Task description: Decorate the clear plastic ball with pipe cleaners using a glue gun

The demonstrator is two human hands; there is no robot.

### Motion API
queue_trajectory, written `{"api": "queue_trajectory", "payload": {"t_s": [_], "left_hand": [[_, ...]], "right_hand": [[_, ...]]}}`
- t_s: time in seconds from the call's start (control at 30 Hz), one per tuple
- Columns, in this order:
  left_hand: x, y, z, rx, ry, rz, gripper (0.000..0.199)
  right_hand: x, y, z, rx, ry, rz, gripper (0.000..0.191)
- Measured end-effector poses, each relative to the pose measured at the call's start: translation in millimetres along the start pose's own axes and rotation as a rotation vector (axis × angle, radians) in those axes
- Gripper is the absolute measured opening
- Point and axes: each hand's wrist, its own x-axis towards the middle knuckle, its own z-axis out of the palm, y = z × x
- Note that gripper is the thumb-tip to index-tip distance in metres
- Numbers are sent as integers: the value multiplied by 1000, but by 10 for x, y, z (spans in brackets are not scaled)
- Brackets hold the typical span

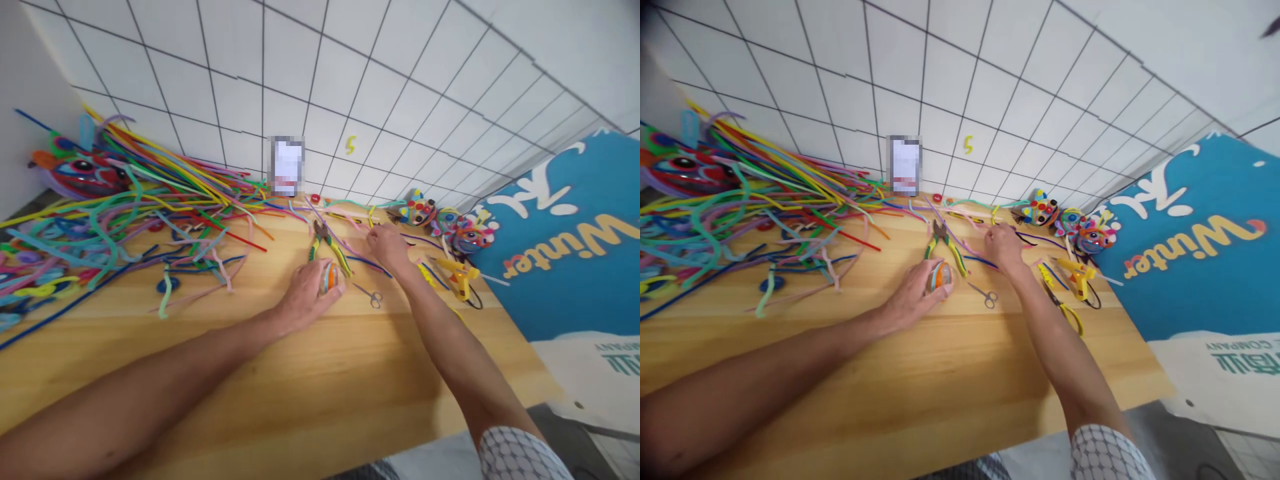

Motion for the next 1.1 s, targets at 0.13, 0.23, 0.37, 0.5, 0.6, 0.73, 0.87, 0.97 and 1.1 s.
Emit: {"api": "queue_trajectory", "payload": {"t_s": [0.13, 0.23, 0.37, 0.5, 0.6, 0.73, 0.87, 0.97, 1.1], "left_hand": [[-8, 21, -3, -29, 11, 11, 51], [-19, 55, -21, -40, 4, 6, 54], [-26, 65, -29, -50, -2, -4, 57], [-24, 32, -18, -42, 8, 17, 56], [-24, 20, -17, -38, 11, 31, 55], [-29, 20, -14, -35, 5, 31, 50], [-34, 14, 3, -37, 23, 43, 51], [-30, 18, 7, -33, 14, 27, 49], [-20, 34, -1, -35, 12, 22, 47]], "right_hand": [[3, 187, -33, 534, 431, 44, 20], [19, 274, -52, 1041, 681, 145, 30], [48, 345, -146, 1305, 848, 175, 33], [52, 386, -196, 1213, 816, 98, 24], [58, 381, -146, 1176, 809, 58, 20], [112, 362, -94, 1165, 857, 44, 23], [82, 257, -156, 1181, 923, 85, 23], [-68, 81, -190, 1154, 741, 36, 26], [-243, -105, -161, 1244, 589, 20, 33]]}}
